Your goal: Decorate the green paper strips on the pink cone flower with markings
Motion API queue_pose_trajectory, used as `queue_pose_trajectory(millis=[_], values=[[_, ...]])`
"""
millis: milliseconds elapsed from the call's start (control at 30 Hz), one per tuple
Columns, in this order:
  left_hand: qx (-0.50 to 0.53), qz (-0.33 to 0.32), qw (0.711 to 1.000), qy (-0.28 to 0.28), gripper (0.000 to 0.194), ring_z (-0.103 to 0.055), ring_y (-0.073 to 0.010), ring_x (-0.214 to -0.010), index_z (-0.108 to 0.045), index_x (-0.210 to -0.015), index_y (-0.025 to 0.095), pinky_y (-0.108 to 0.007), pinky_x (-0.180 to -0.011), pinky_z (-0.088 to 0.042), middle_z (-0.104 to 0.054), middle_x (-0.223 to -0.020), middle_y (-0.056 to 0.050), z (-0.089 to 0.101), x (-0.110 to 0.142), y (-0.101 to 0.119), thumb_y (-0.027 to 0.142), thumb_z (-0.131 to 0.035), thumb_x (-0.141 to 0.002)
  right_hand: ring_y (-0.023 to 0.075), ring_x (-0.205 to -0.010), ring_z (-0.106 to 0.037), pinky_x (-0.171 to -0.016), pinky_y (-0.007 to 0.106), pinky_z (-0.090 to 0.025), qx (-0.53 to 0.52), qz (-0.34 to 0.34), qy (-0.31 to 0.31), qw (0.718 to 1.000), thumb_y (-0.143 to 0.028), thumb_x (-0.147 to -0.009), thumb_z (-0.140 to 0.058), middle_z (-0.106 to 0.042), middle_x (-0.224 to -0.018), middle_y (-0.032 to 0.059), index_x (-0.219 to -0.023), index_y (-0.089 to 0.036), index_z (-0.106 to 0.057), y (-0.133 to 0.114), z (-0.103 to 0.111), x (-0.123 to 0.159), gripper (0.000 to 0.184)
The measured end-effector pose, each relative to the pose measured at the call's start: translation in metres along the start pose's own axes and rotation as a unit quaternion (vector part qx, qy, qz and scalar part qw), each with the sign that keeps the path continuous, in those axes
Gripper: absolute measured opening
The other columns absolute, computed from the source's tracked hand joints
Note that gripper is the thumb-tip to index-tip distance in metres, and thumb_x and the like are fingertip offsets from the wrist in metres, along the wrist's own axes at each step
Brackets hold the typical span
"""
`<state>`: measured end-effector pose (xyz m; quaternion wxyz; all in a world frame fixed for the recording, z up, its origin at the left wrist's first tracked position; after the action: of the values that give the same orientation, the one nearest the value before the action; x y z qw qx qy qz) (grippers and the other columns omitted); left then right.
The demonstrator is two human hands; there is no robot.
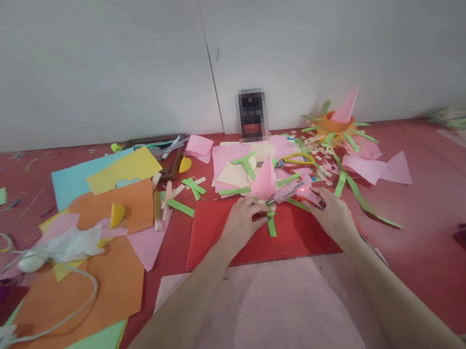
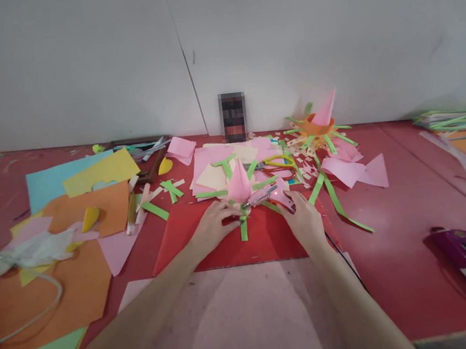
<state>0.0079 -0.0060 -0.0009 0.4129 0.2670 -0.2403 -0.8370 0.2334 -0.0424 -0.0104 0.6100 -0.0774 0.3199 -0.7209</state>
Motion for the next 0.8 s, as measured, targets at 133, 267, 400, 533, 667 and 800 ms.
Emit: queue_pose_trajectory(millis=[133,267,400,533,667,800], values=[[0.004,-0.002,1.0,-0.003,0.011,-0.05,-0.0159,-0.081,-0.067,-0.084,0.025,-0.03,-0.075,-0.041,-0.061,-0.087,0.0,-0.0004,0.0001,0.0,0.02,-0.063,-0.075,0.0233,-0.082,-0.061,-0.066,0.033,-0.046,-0.009,0.007,0.002,1.0,-0.047,-0.076,-0.051,-0.065,-0.095,0.0085,-0.104,-0.019,-0.057,-0.0013,0.0003,0.0009,0.04],[0.01,0.002,1.0,-0.006,0.011,-0.051,-0.0154,-0.081,-0.066,-0.083,0.024,-0.03,-0.074,-0.041,-0.059,-0.085,0.0,0.0003,0.0002,-0.0001,0.018,-0.062,-0.075,0.0233,-0.086,-0.06,-0.069,0.033,-0.046,-0.017,0.023,0.012,1.0,-0.047,-0.076,-0.053,-0.064,-0.097,0.008,-0.102,-0.02,-0.057,-0.0022,0.0007,0.0019,0.039],[0.023,0.005,1.0,-0.014,0.013,-0.053,-0.0141,-0.082,-0.065,-0.085,0.025,-0.028,-0.075,-0.042,-0.057,-0.086,0.001,0.0002,0.0003,0.0,0.017,-0.061,-0.075,0.0228,-0.086,-0.061,-0.067,0.032,-0.046,-0.008,0.035,0.011,0.999,-0.045,-0.076,-0.053,-0.064,-0.098,0.0073,-0.103,-0.021,-0.057,-0.0013,0.0023,0.0027,0.037],[0.029,0.016,0.999,-0.017,0.014,-0.053,-0.0142,-0.082,-0.064,-0.086,0.024,-0.028,-0.075,-0.043,-0.055,-0.085,0.001,0.001,0.0004,0.0017,0.015,-0.062,-0.074,0.0231,-0.085,-0.061,-0.066,0.032,-0.046,-0.011,0.026,0.01,1.0,-0.045,-0.073,-0.056,-0.065,-0.097,0.0068,-0.099,-0.021,-0.058,0.0003,0.0025,0.0028,0.036],[0.031,0.024,0.999,-0.018,0.018,-0.053,-0.0143,-0.082,-0.062,-0.088,0.024,-0.028,-0.074,-0.043,-0.054,-0.087,0.001,0.0033,0.0008,0.0043,0.014,-0.061,-0.074,0.0229,-0.08,-0.061,-0.067,0.033,-0.046,-0.032,-0.021,0.008,0.999,-0.048,-0.067,-0.061,-0.066,-0.091,0.006,-0.098,-0.021,-0.058,0.003,0.0023,0.002,0.042],[0.039,0.024,0.999,-0.018,0.018,-0.053,-0.0145,-0.085,-0.06,-0.089,0.024,-0.027,-0.076,-0.043,-0.054,-0.089,0.001,0.0042,0.0011,0.0063,0.014,-0.061,-0.074,0.0221,-0.085,-0.06,-0.071,0.033,-0.046,-0.069,-0.068,0.041,0.994,-0.048,-0.066,-0.06,-0.064,-0.1,0.0076,-0.103,-0.02,-0.059,0.0072,0.0049,0.0,0.047]])
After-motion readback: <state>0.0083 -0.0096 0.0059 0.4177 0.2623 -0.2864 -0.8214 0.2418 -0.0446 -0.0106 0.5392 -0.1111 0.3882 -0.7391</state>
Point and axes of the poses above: each hand's wrist, its own x-axis away from the middle knuckle, its own z-axis out of the back of the hand, y = z × x, the point moved 1 cm from there along -x, towards the middle knuckle
